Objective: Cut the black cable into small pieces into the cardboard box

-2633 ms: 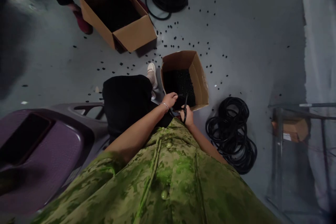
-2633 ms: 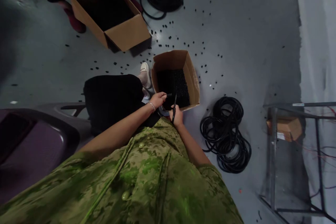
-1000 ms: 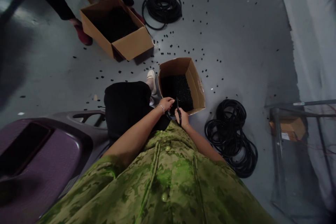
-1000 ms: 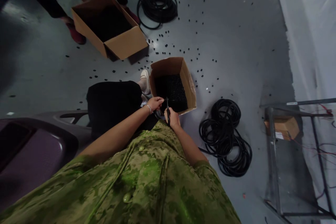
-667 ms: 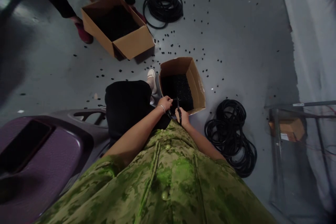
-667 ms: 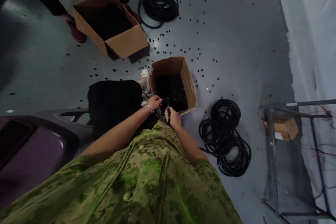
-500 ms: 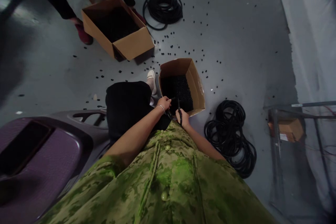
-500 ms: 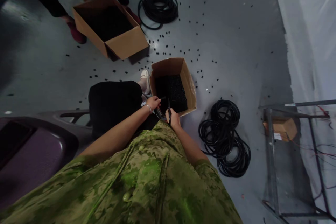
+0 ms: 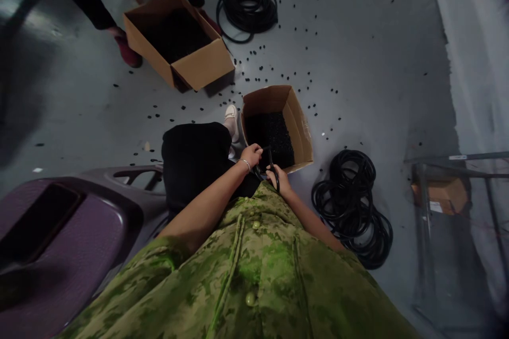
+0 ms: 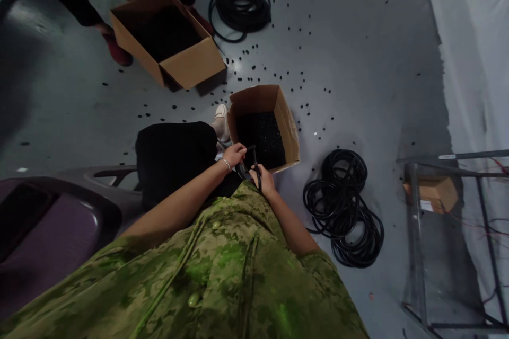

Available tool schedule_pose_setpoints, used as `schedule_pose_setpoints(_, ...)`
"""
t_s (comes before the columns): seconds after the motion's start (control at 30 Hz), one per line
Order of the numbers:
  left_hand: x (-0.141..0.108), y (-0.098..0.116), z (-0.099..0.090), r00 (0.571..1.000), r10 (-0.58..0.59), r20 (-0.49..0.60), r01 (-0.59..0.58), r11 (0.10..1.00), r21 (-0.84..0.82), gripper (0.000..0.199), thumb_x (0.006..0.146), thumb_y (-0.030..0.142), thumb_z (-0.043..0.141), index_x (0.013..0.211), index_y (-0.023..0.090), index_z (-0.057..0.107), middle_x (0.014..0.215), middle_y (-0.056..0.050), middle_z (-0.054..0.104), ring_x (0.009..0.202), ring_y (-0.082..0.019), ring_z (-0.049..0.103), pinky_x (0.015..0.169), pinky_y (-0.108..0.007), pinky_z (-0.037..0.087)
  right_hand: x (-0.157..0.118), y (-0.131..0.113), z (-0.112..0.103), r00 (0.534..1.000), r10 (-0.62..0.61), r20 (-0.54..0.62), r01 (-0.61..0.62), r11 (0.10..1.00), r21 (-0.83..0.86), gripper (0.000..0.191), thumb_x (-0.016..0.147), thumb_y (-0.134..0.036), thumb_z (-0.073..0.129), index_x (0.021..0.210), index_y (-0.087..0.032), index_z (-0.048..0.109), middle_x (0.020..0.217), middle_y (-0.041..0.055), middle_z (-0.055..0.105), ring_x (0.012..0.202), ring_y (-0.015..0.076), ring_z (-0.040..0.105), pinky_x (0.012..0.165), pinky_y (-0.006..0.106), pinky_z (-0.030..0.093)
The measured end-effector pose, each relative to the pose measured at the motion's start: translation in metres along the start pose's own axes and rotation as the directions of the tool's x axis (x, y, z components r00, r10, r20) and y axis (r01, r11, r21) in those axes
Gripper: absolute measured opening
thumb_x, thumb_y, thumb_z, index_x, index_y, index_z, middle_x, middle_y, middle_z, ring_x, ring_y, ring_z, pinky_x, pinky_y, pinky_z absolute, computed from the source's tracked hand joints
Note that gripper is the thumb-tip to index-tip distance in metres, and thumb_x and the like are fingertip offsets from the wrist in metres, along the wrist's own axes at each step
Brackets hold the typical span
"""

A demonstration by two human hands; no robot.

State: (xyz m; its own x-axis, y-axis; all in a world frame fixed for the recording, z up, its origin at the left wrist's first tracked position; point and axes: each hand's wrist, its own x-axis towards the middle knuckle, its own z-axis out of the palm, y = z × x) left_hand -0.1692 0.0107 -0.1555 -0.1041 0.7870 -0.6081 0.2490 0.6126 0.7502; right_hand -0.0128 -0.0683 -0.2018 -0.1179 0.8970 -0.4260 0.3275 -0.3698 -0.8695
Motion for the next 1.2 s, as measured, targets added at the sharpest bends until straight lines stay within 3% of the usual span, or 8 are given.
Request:
schedule_pose_setpoints(0.3,0.0014,-0.0034,-0.0005,0.998,0.051,-0.020,-0.051,0.999,-0.001,0.011,0.086,0.019,0.056,0.076,0.017,0.057,0.054,0.006,0.049,0.044,-0.007,0.042,0.050,-0.019,0.034,0.0012,0.0010,-0.0006,1.000,-0.019,0.012,0.020,0.996,-0.086,0.029,0.083,-0.044,0.059,0.104,-0.024,0.063,0.071,-0.0032,0.064,0.065,0.0156,0.061,0.064,0.025,0.046)
schedule_pose_setpoints(0.83,0.0050,-0.0052,-0.0037,0.981,0.176,0.078,-0.190,0.944,0.270,0.018,0.088,0.019,0.053,0.088,0.014,0.070,0.061,0.001,0.058,0.057,-0.012,0.051,0.058,-0.022,0.039,0.0003,-0.0046,-0.0012,1.000,0.012,-0.008,-0.013,0.996,-0.093,0.029,0.085,-0.044,0.057,0.104,-0.023,0.062,0.068,-0.0031,0.065,0.061,0.0157,0.062,0.062,0.026,0.047)
schedule_pose_setpoints(1.2,0.0059,-0.0040,-0.0030,0.984,0.157,0.082,-0.176,0.918,0.356,0.020,0.088,0.021,0.052,0.088,0.014,0.071,0.064,0.000,0.062,0.057,-0.012,0.051,0.057,-0.022,0.039,0.0025,0.0046,-0.0002,0.995,-0.092,-0.038,0.084,0.980,-0.179,0.028,0.088,-0.046,0.053,0.101,-0.024,0.064,0.073,-0.0009,0.065,0.067,0.0165,0.062,0.063,0.024,0.046)
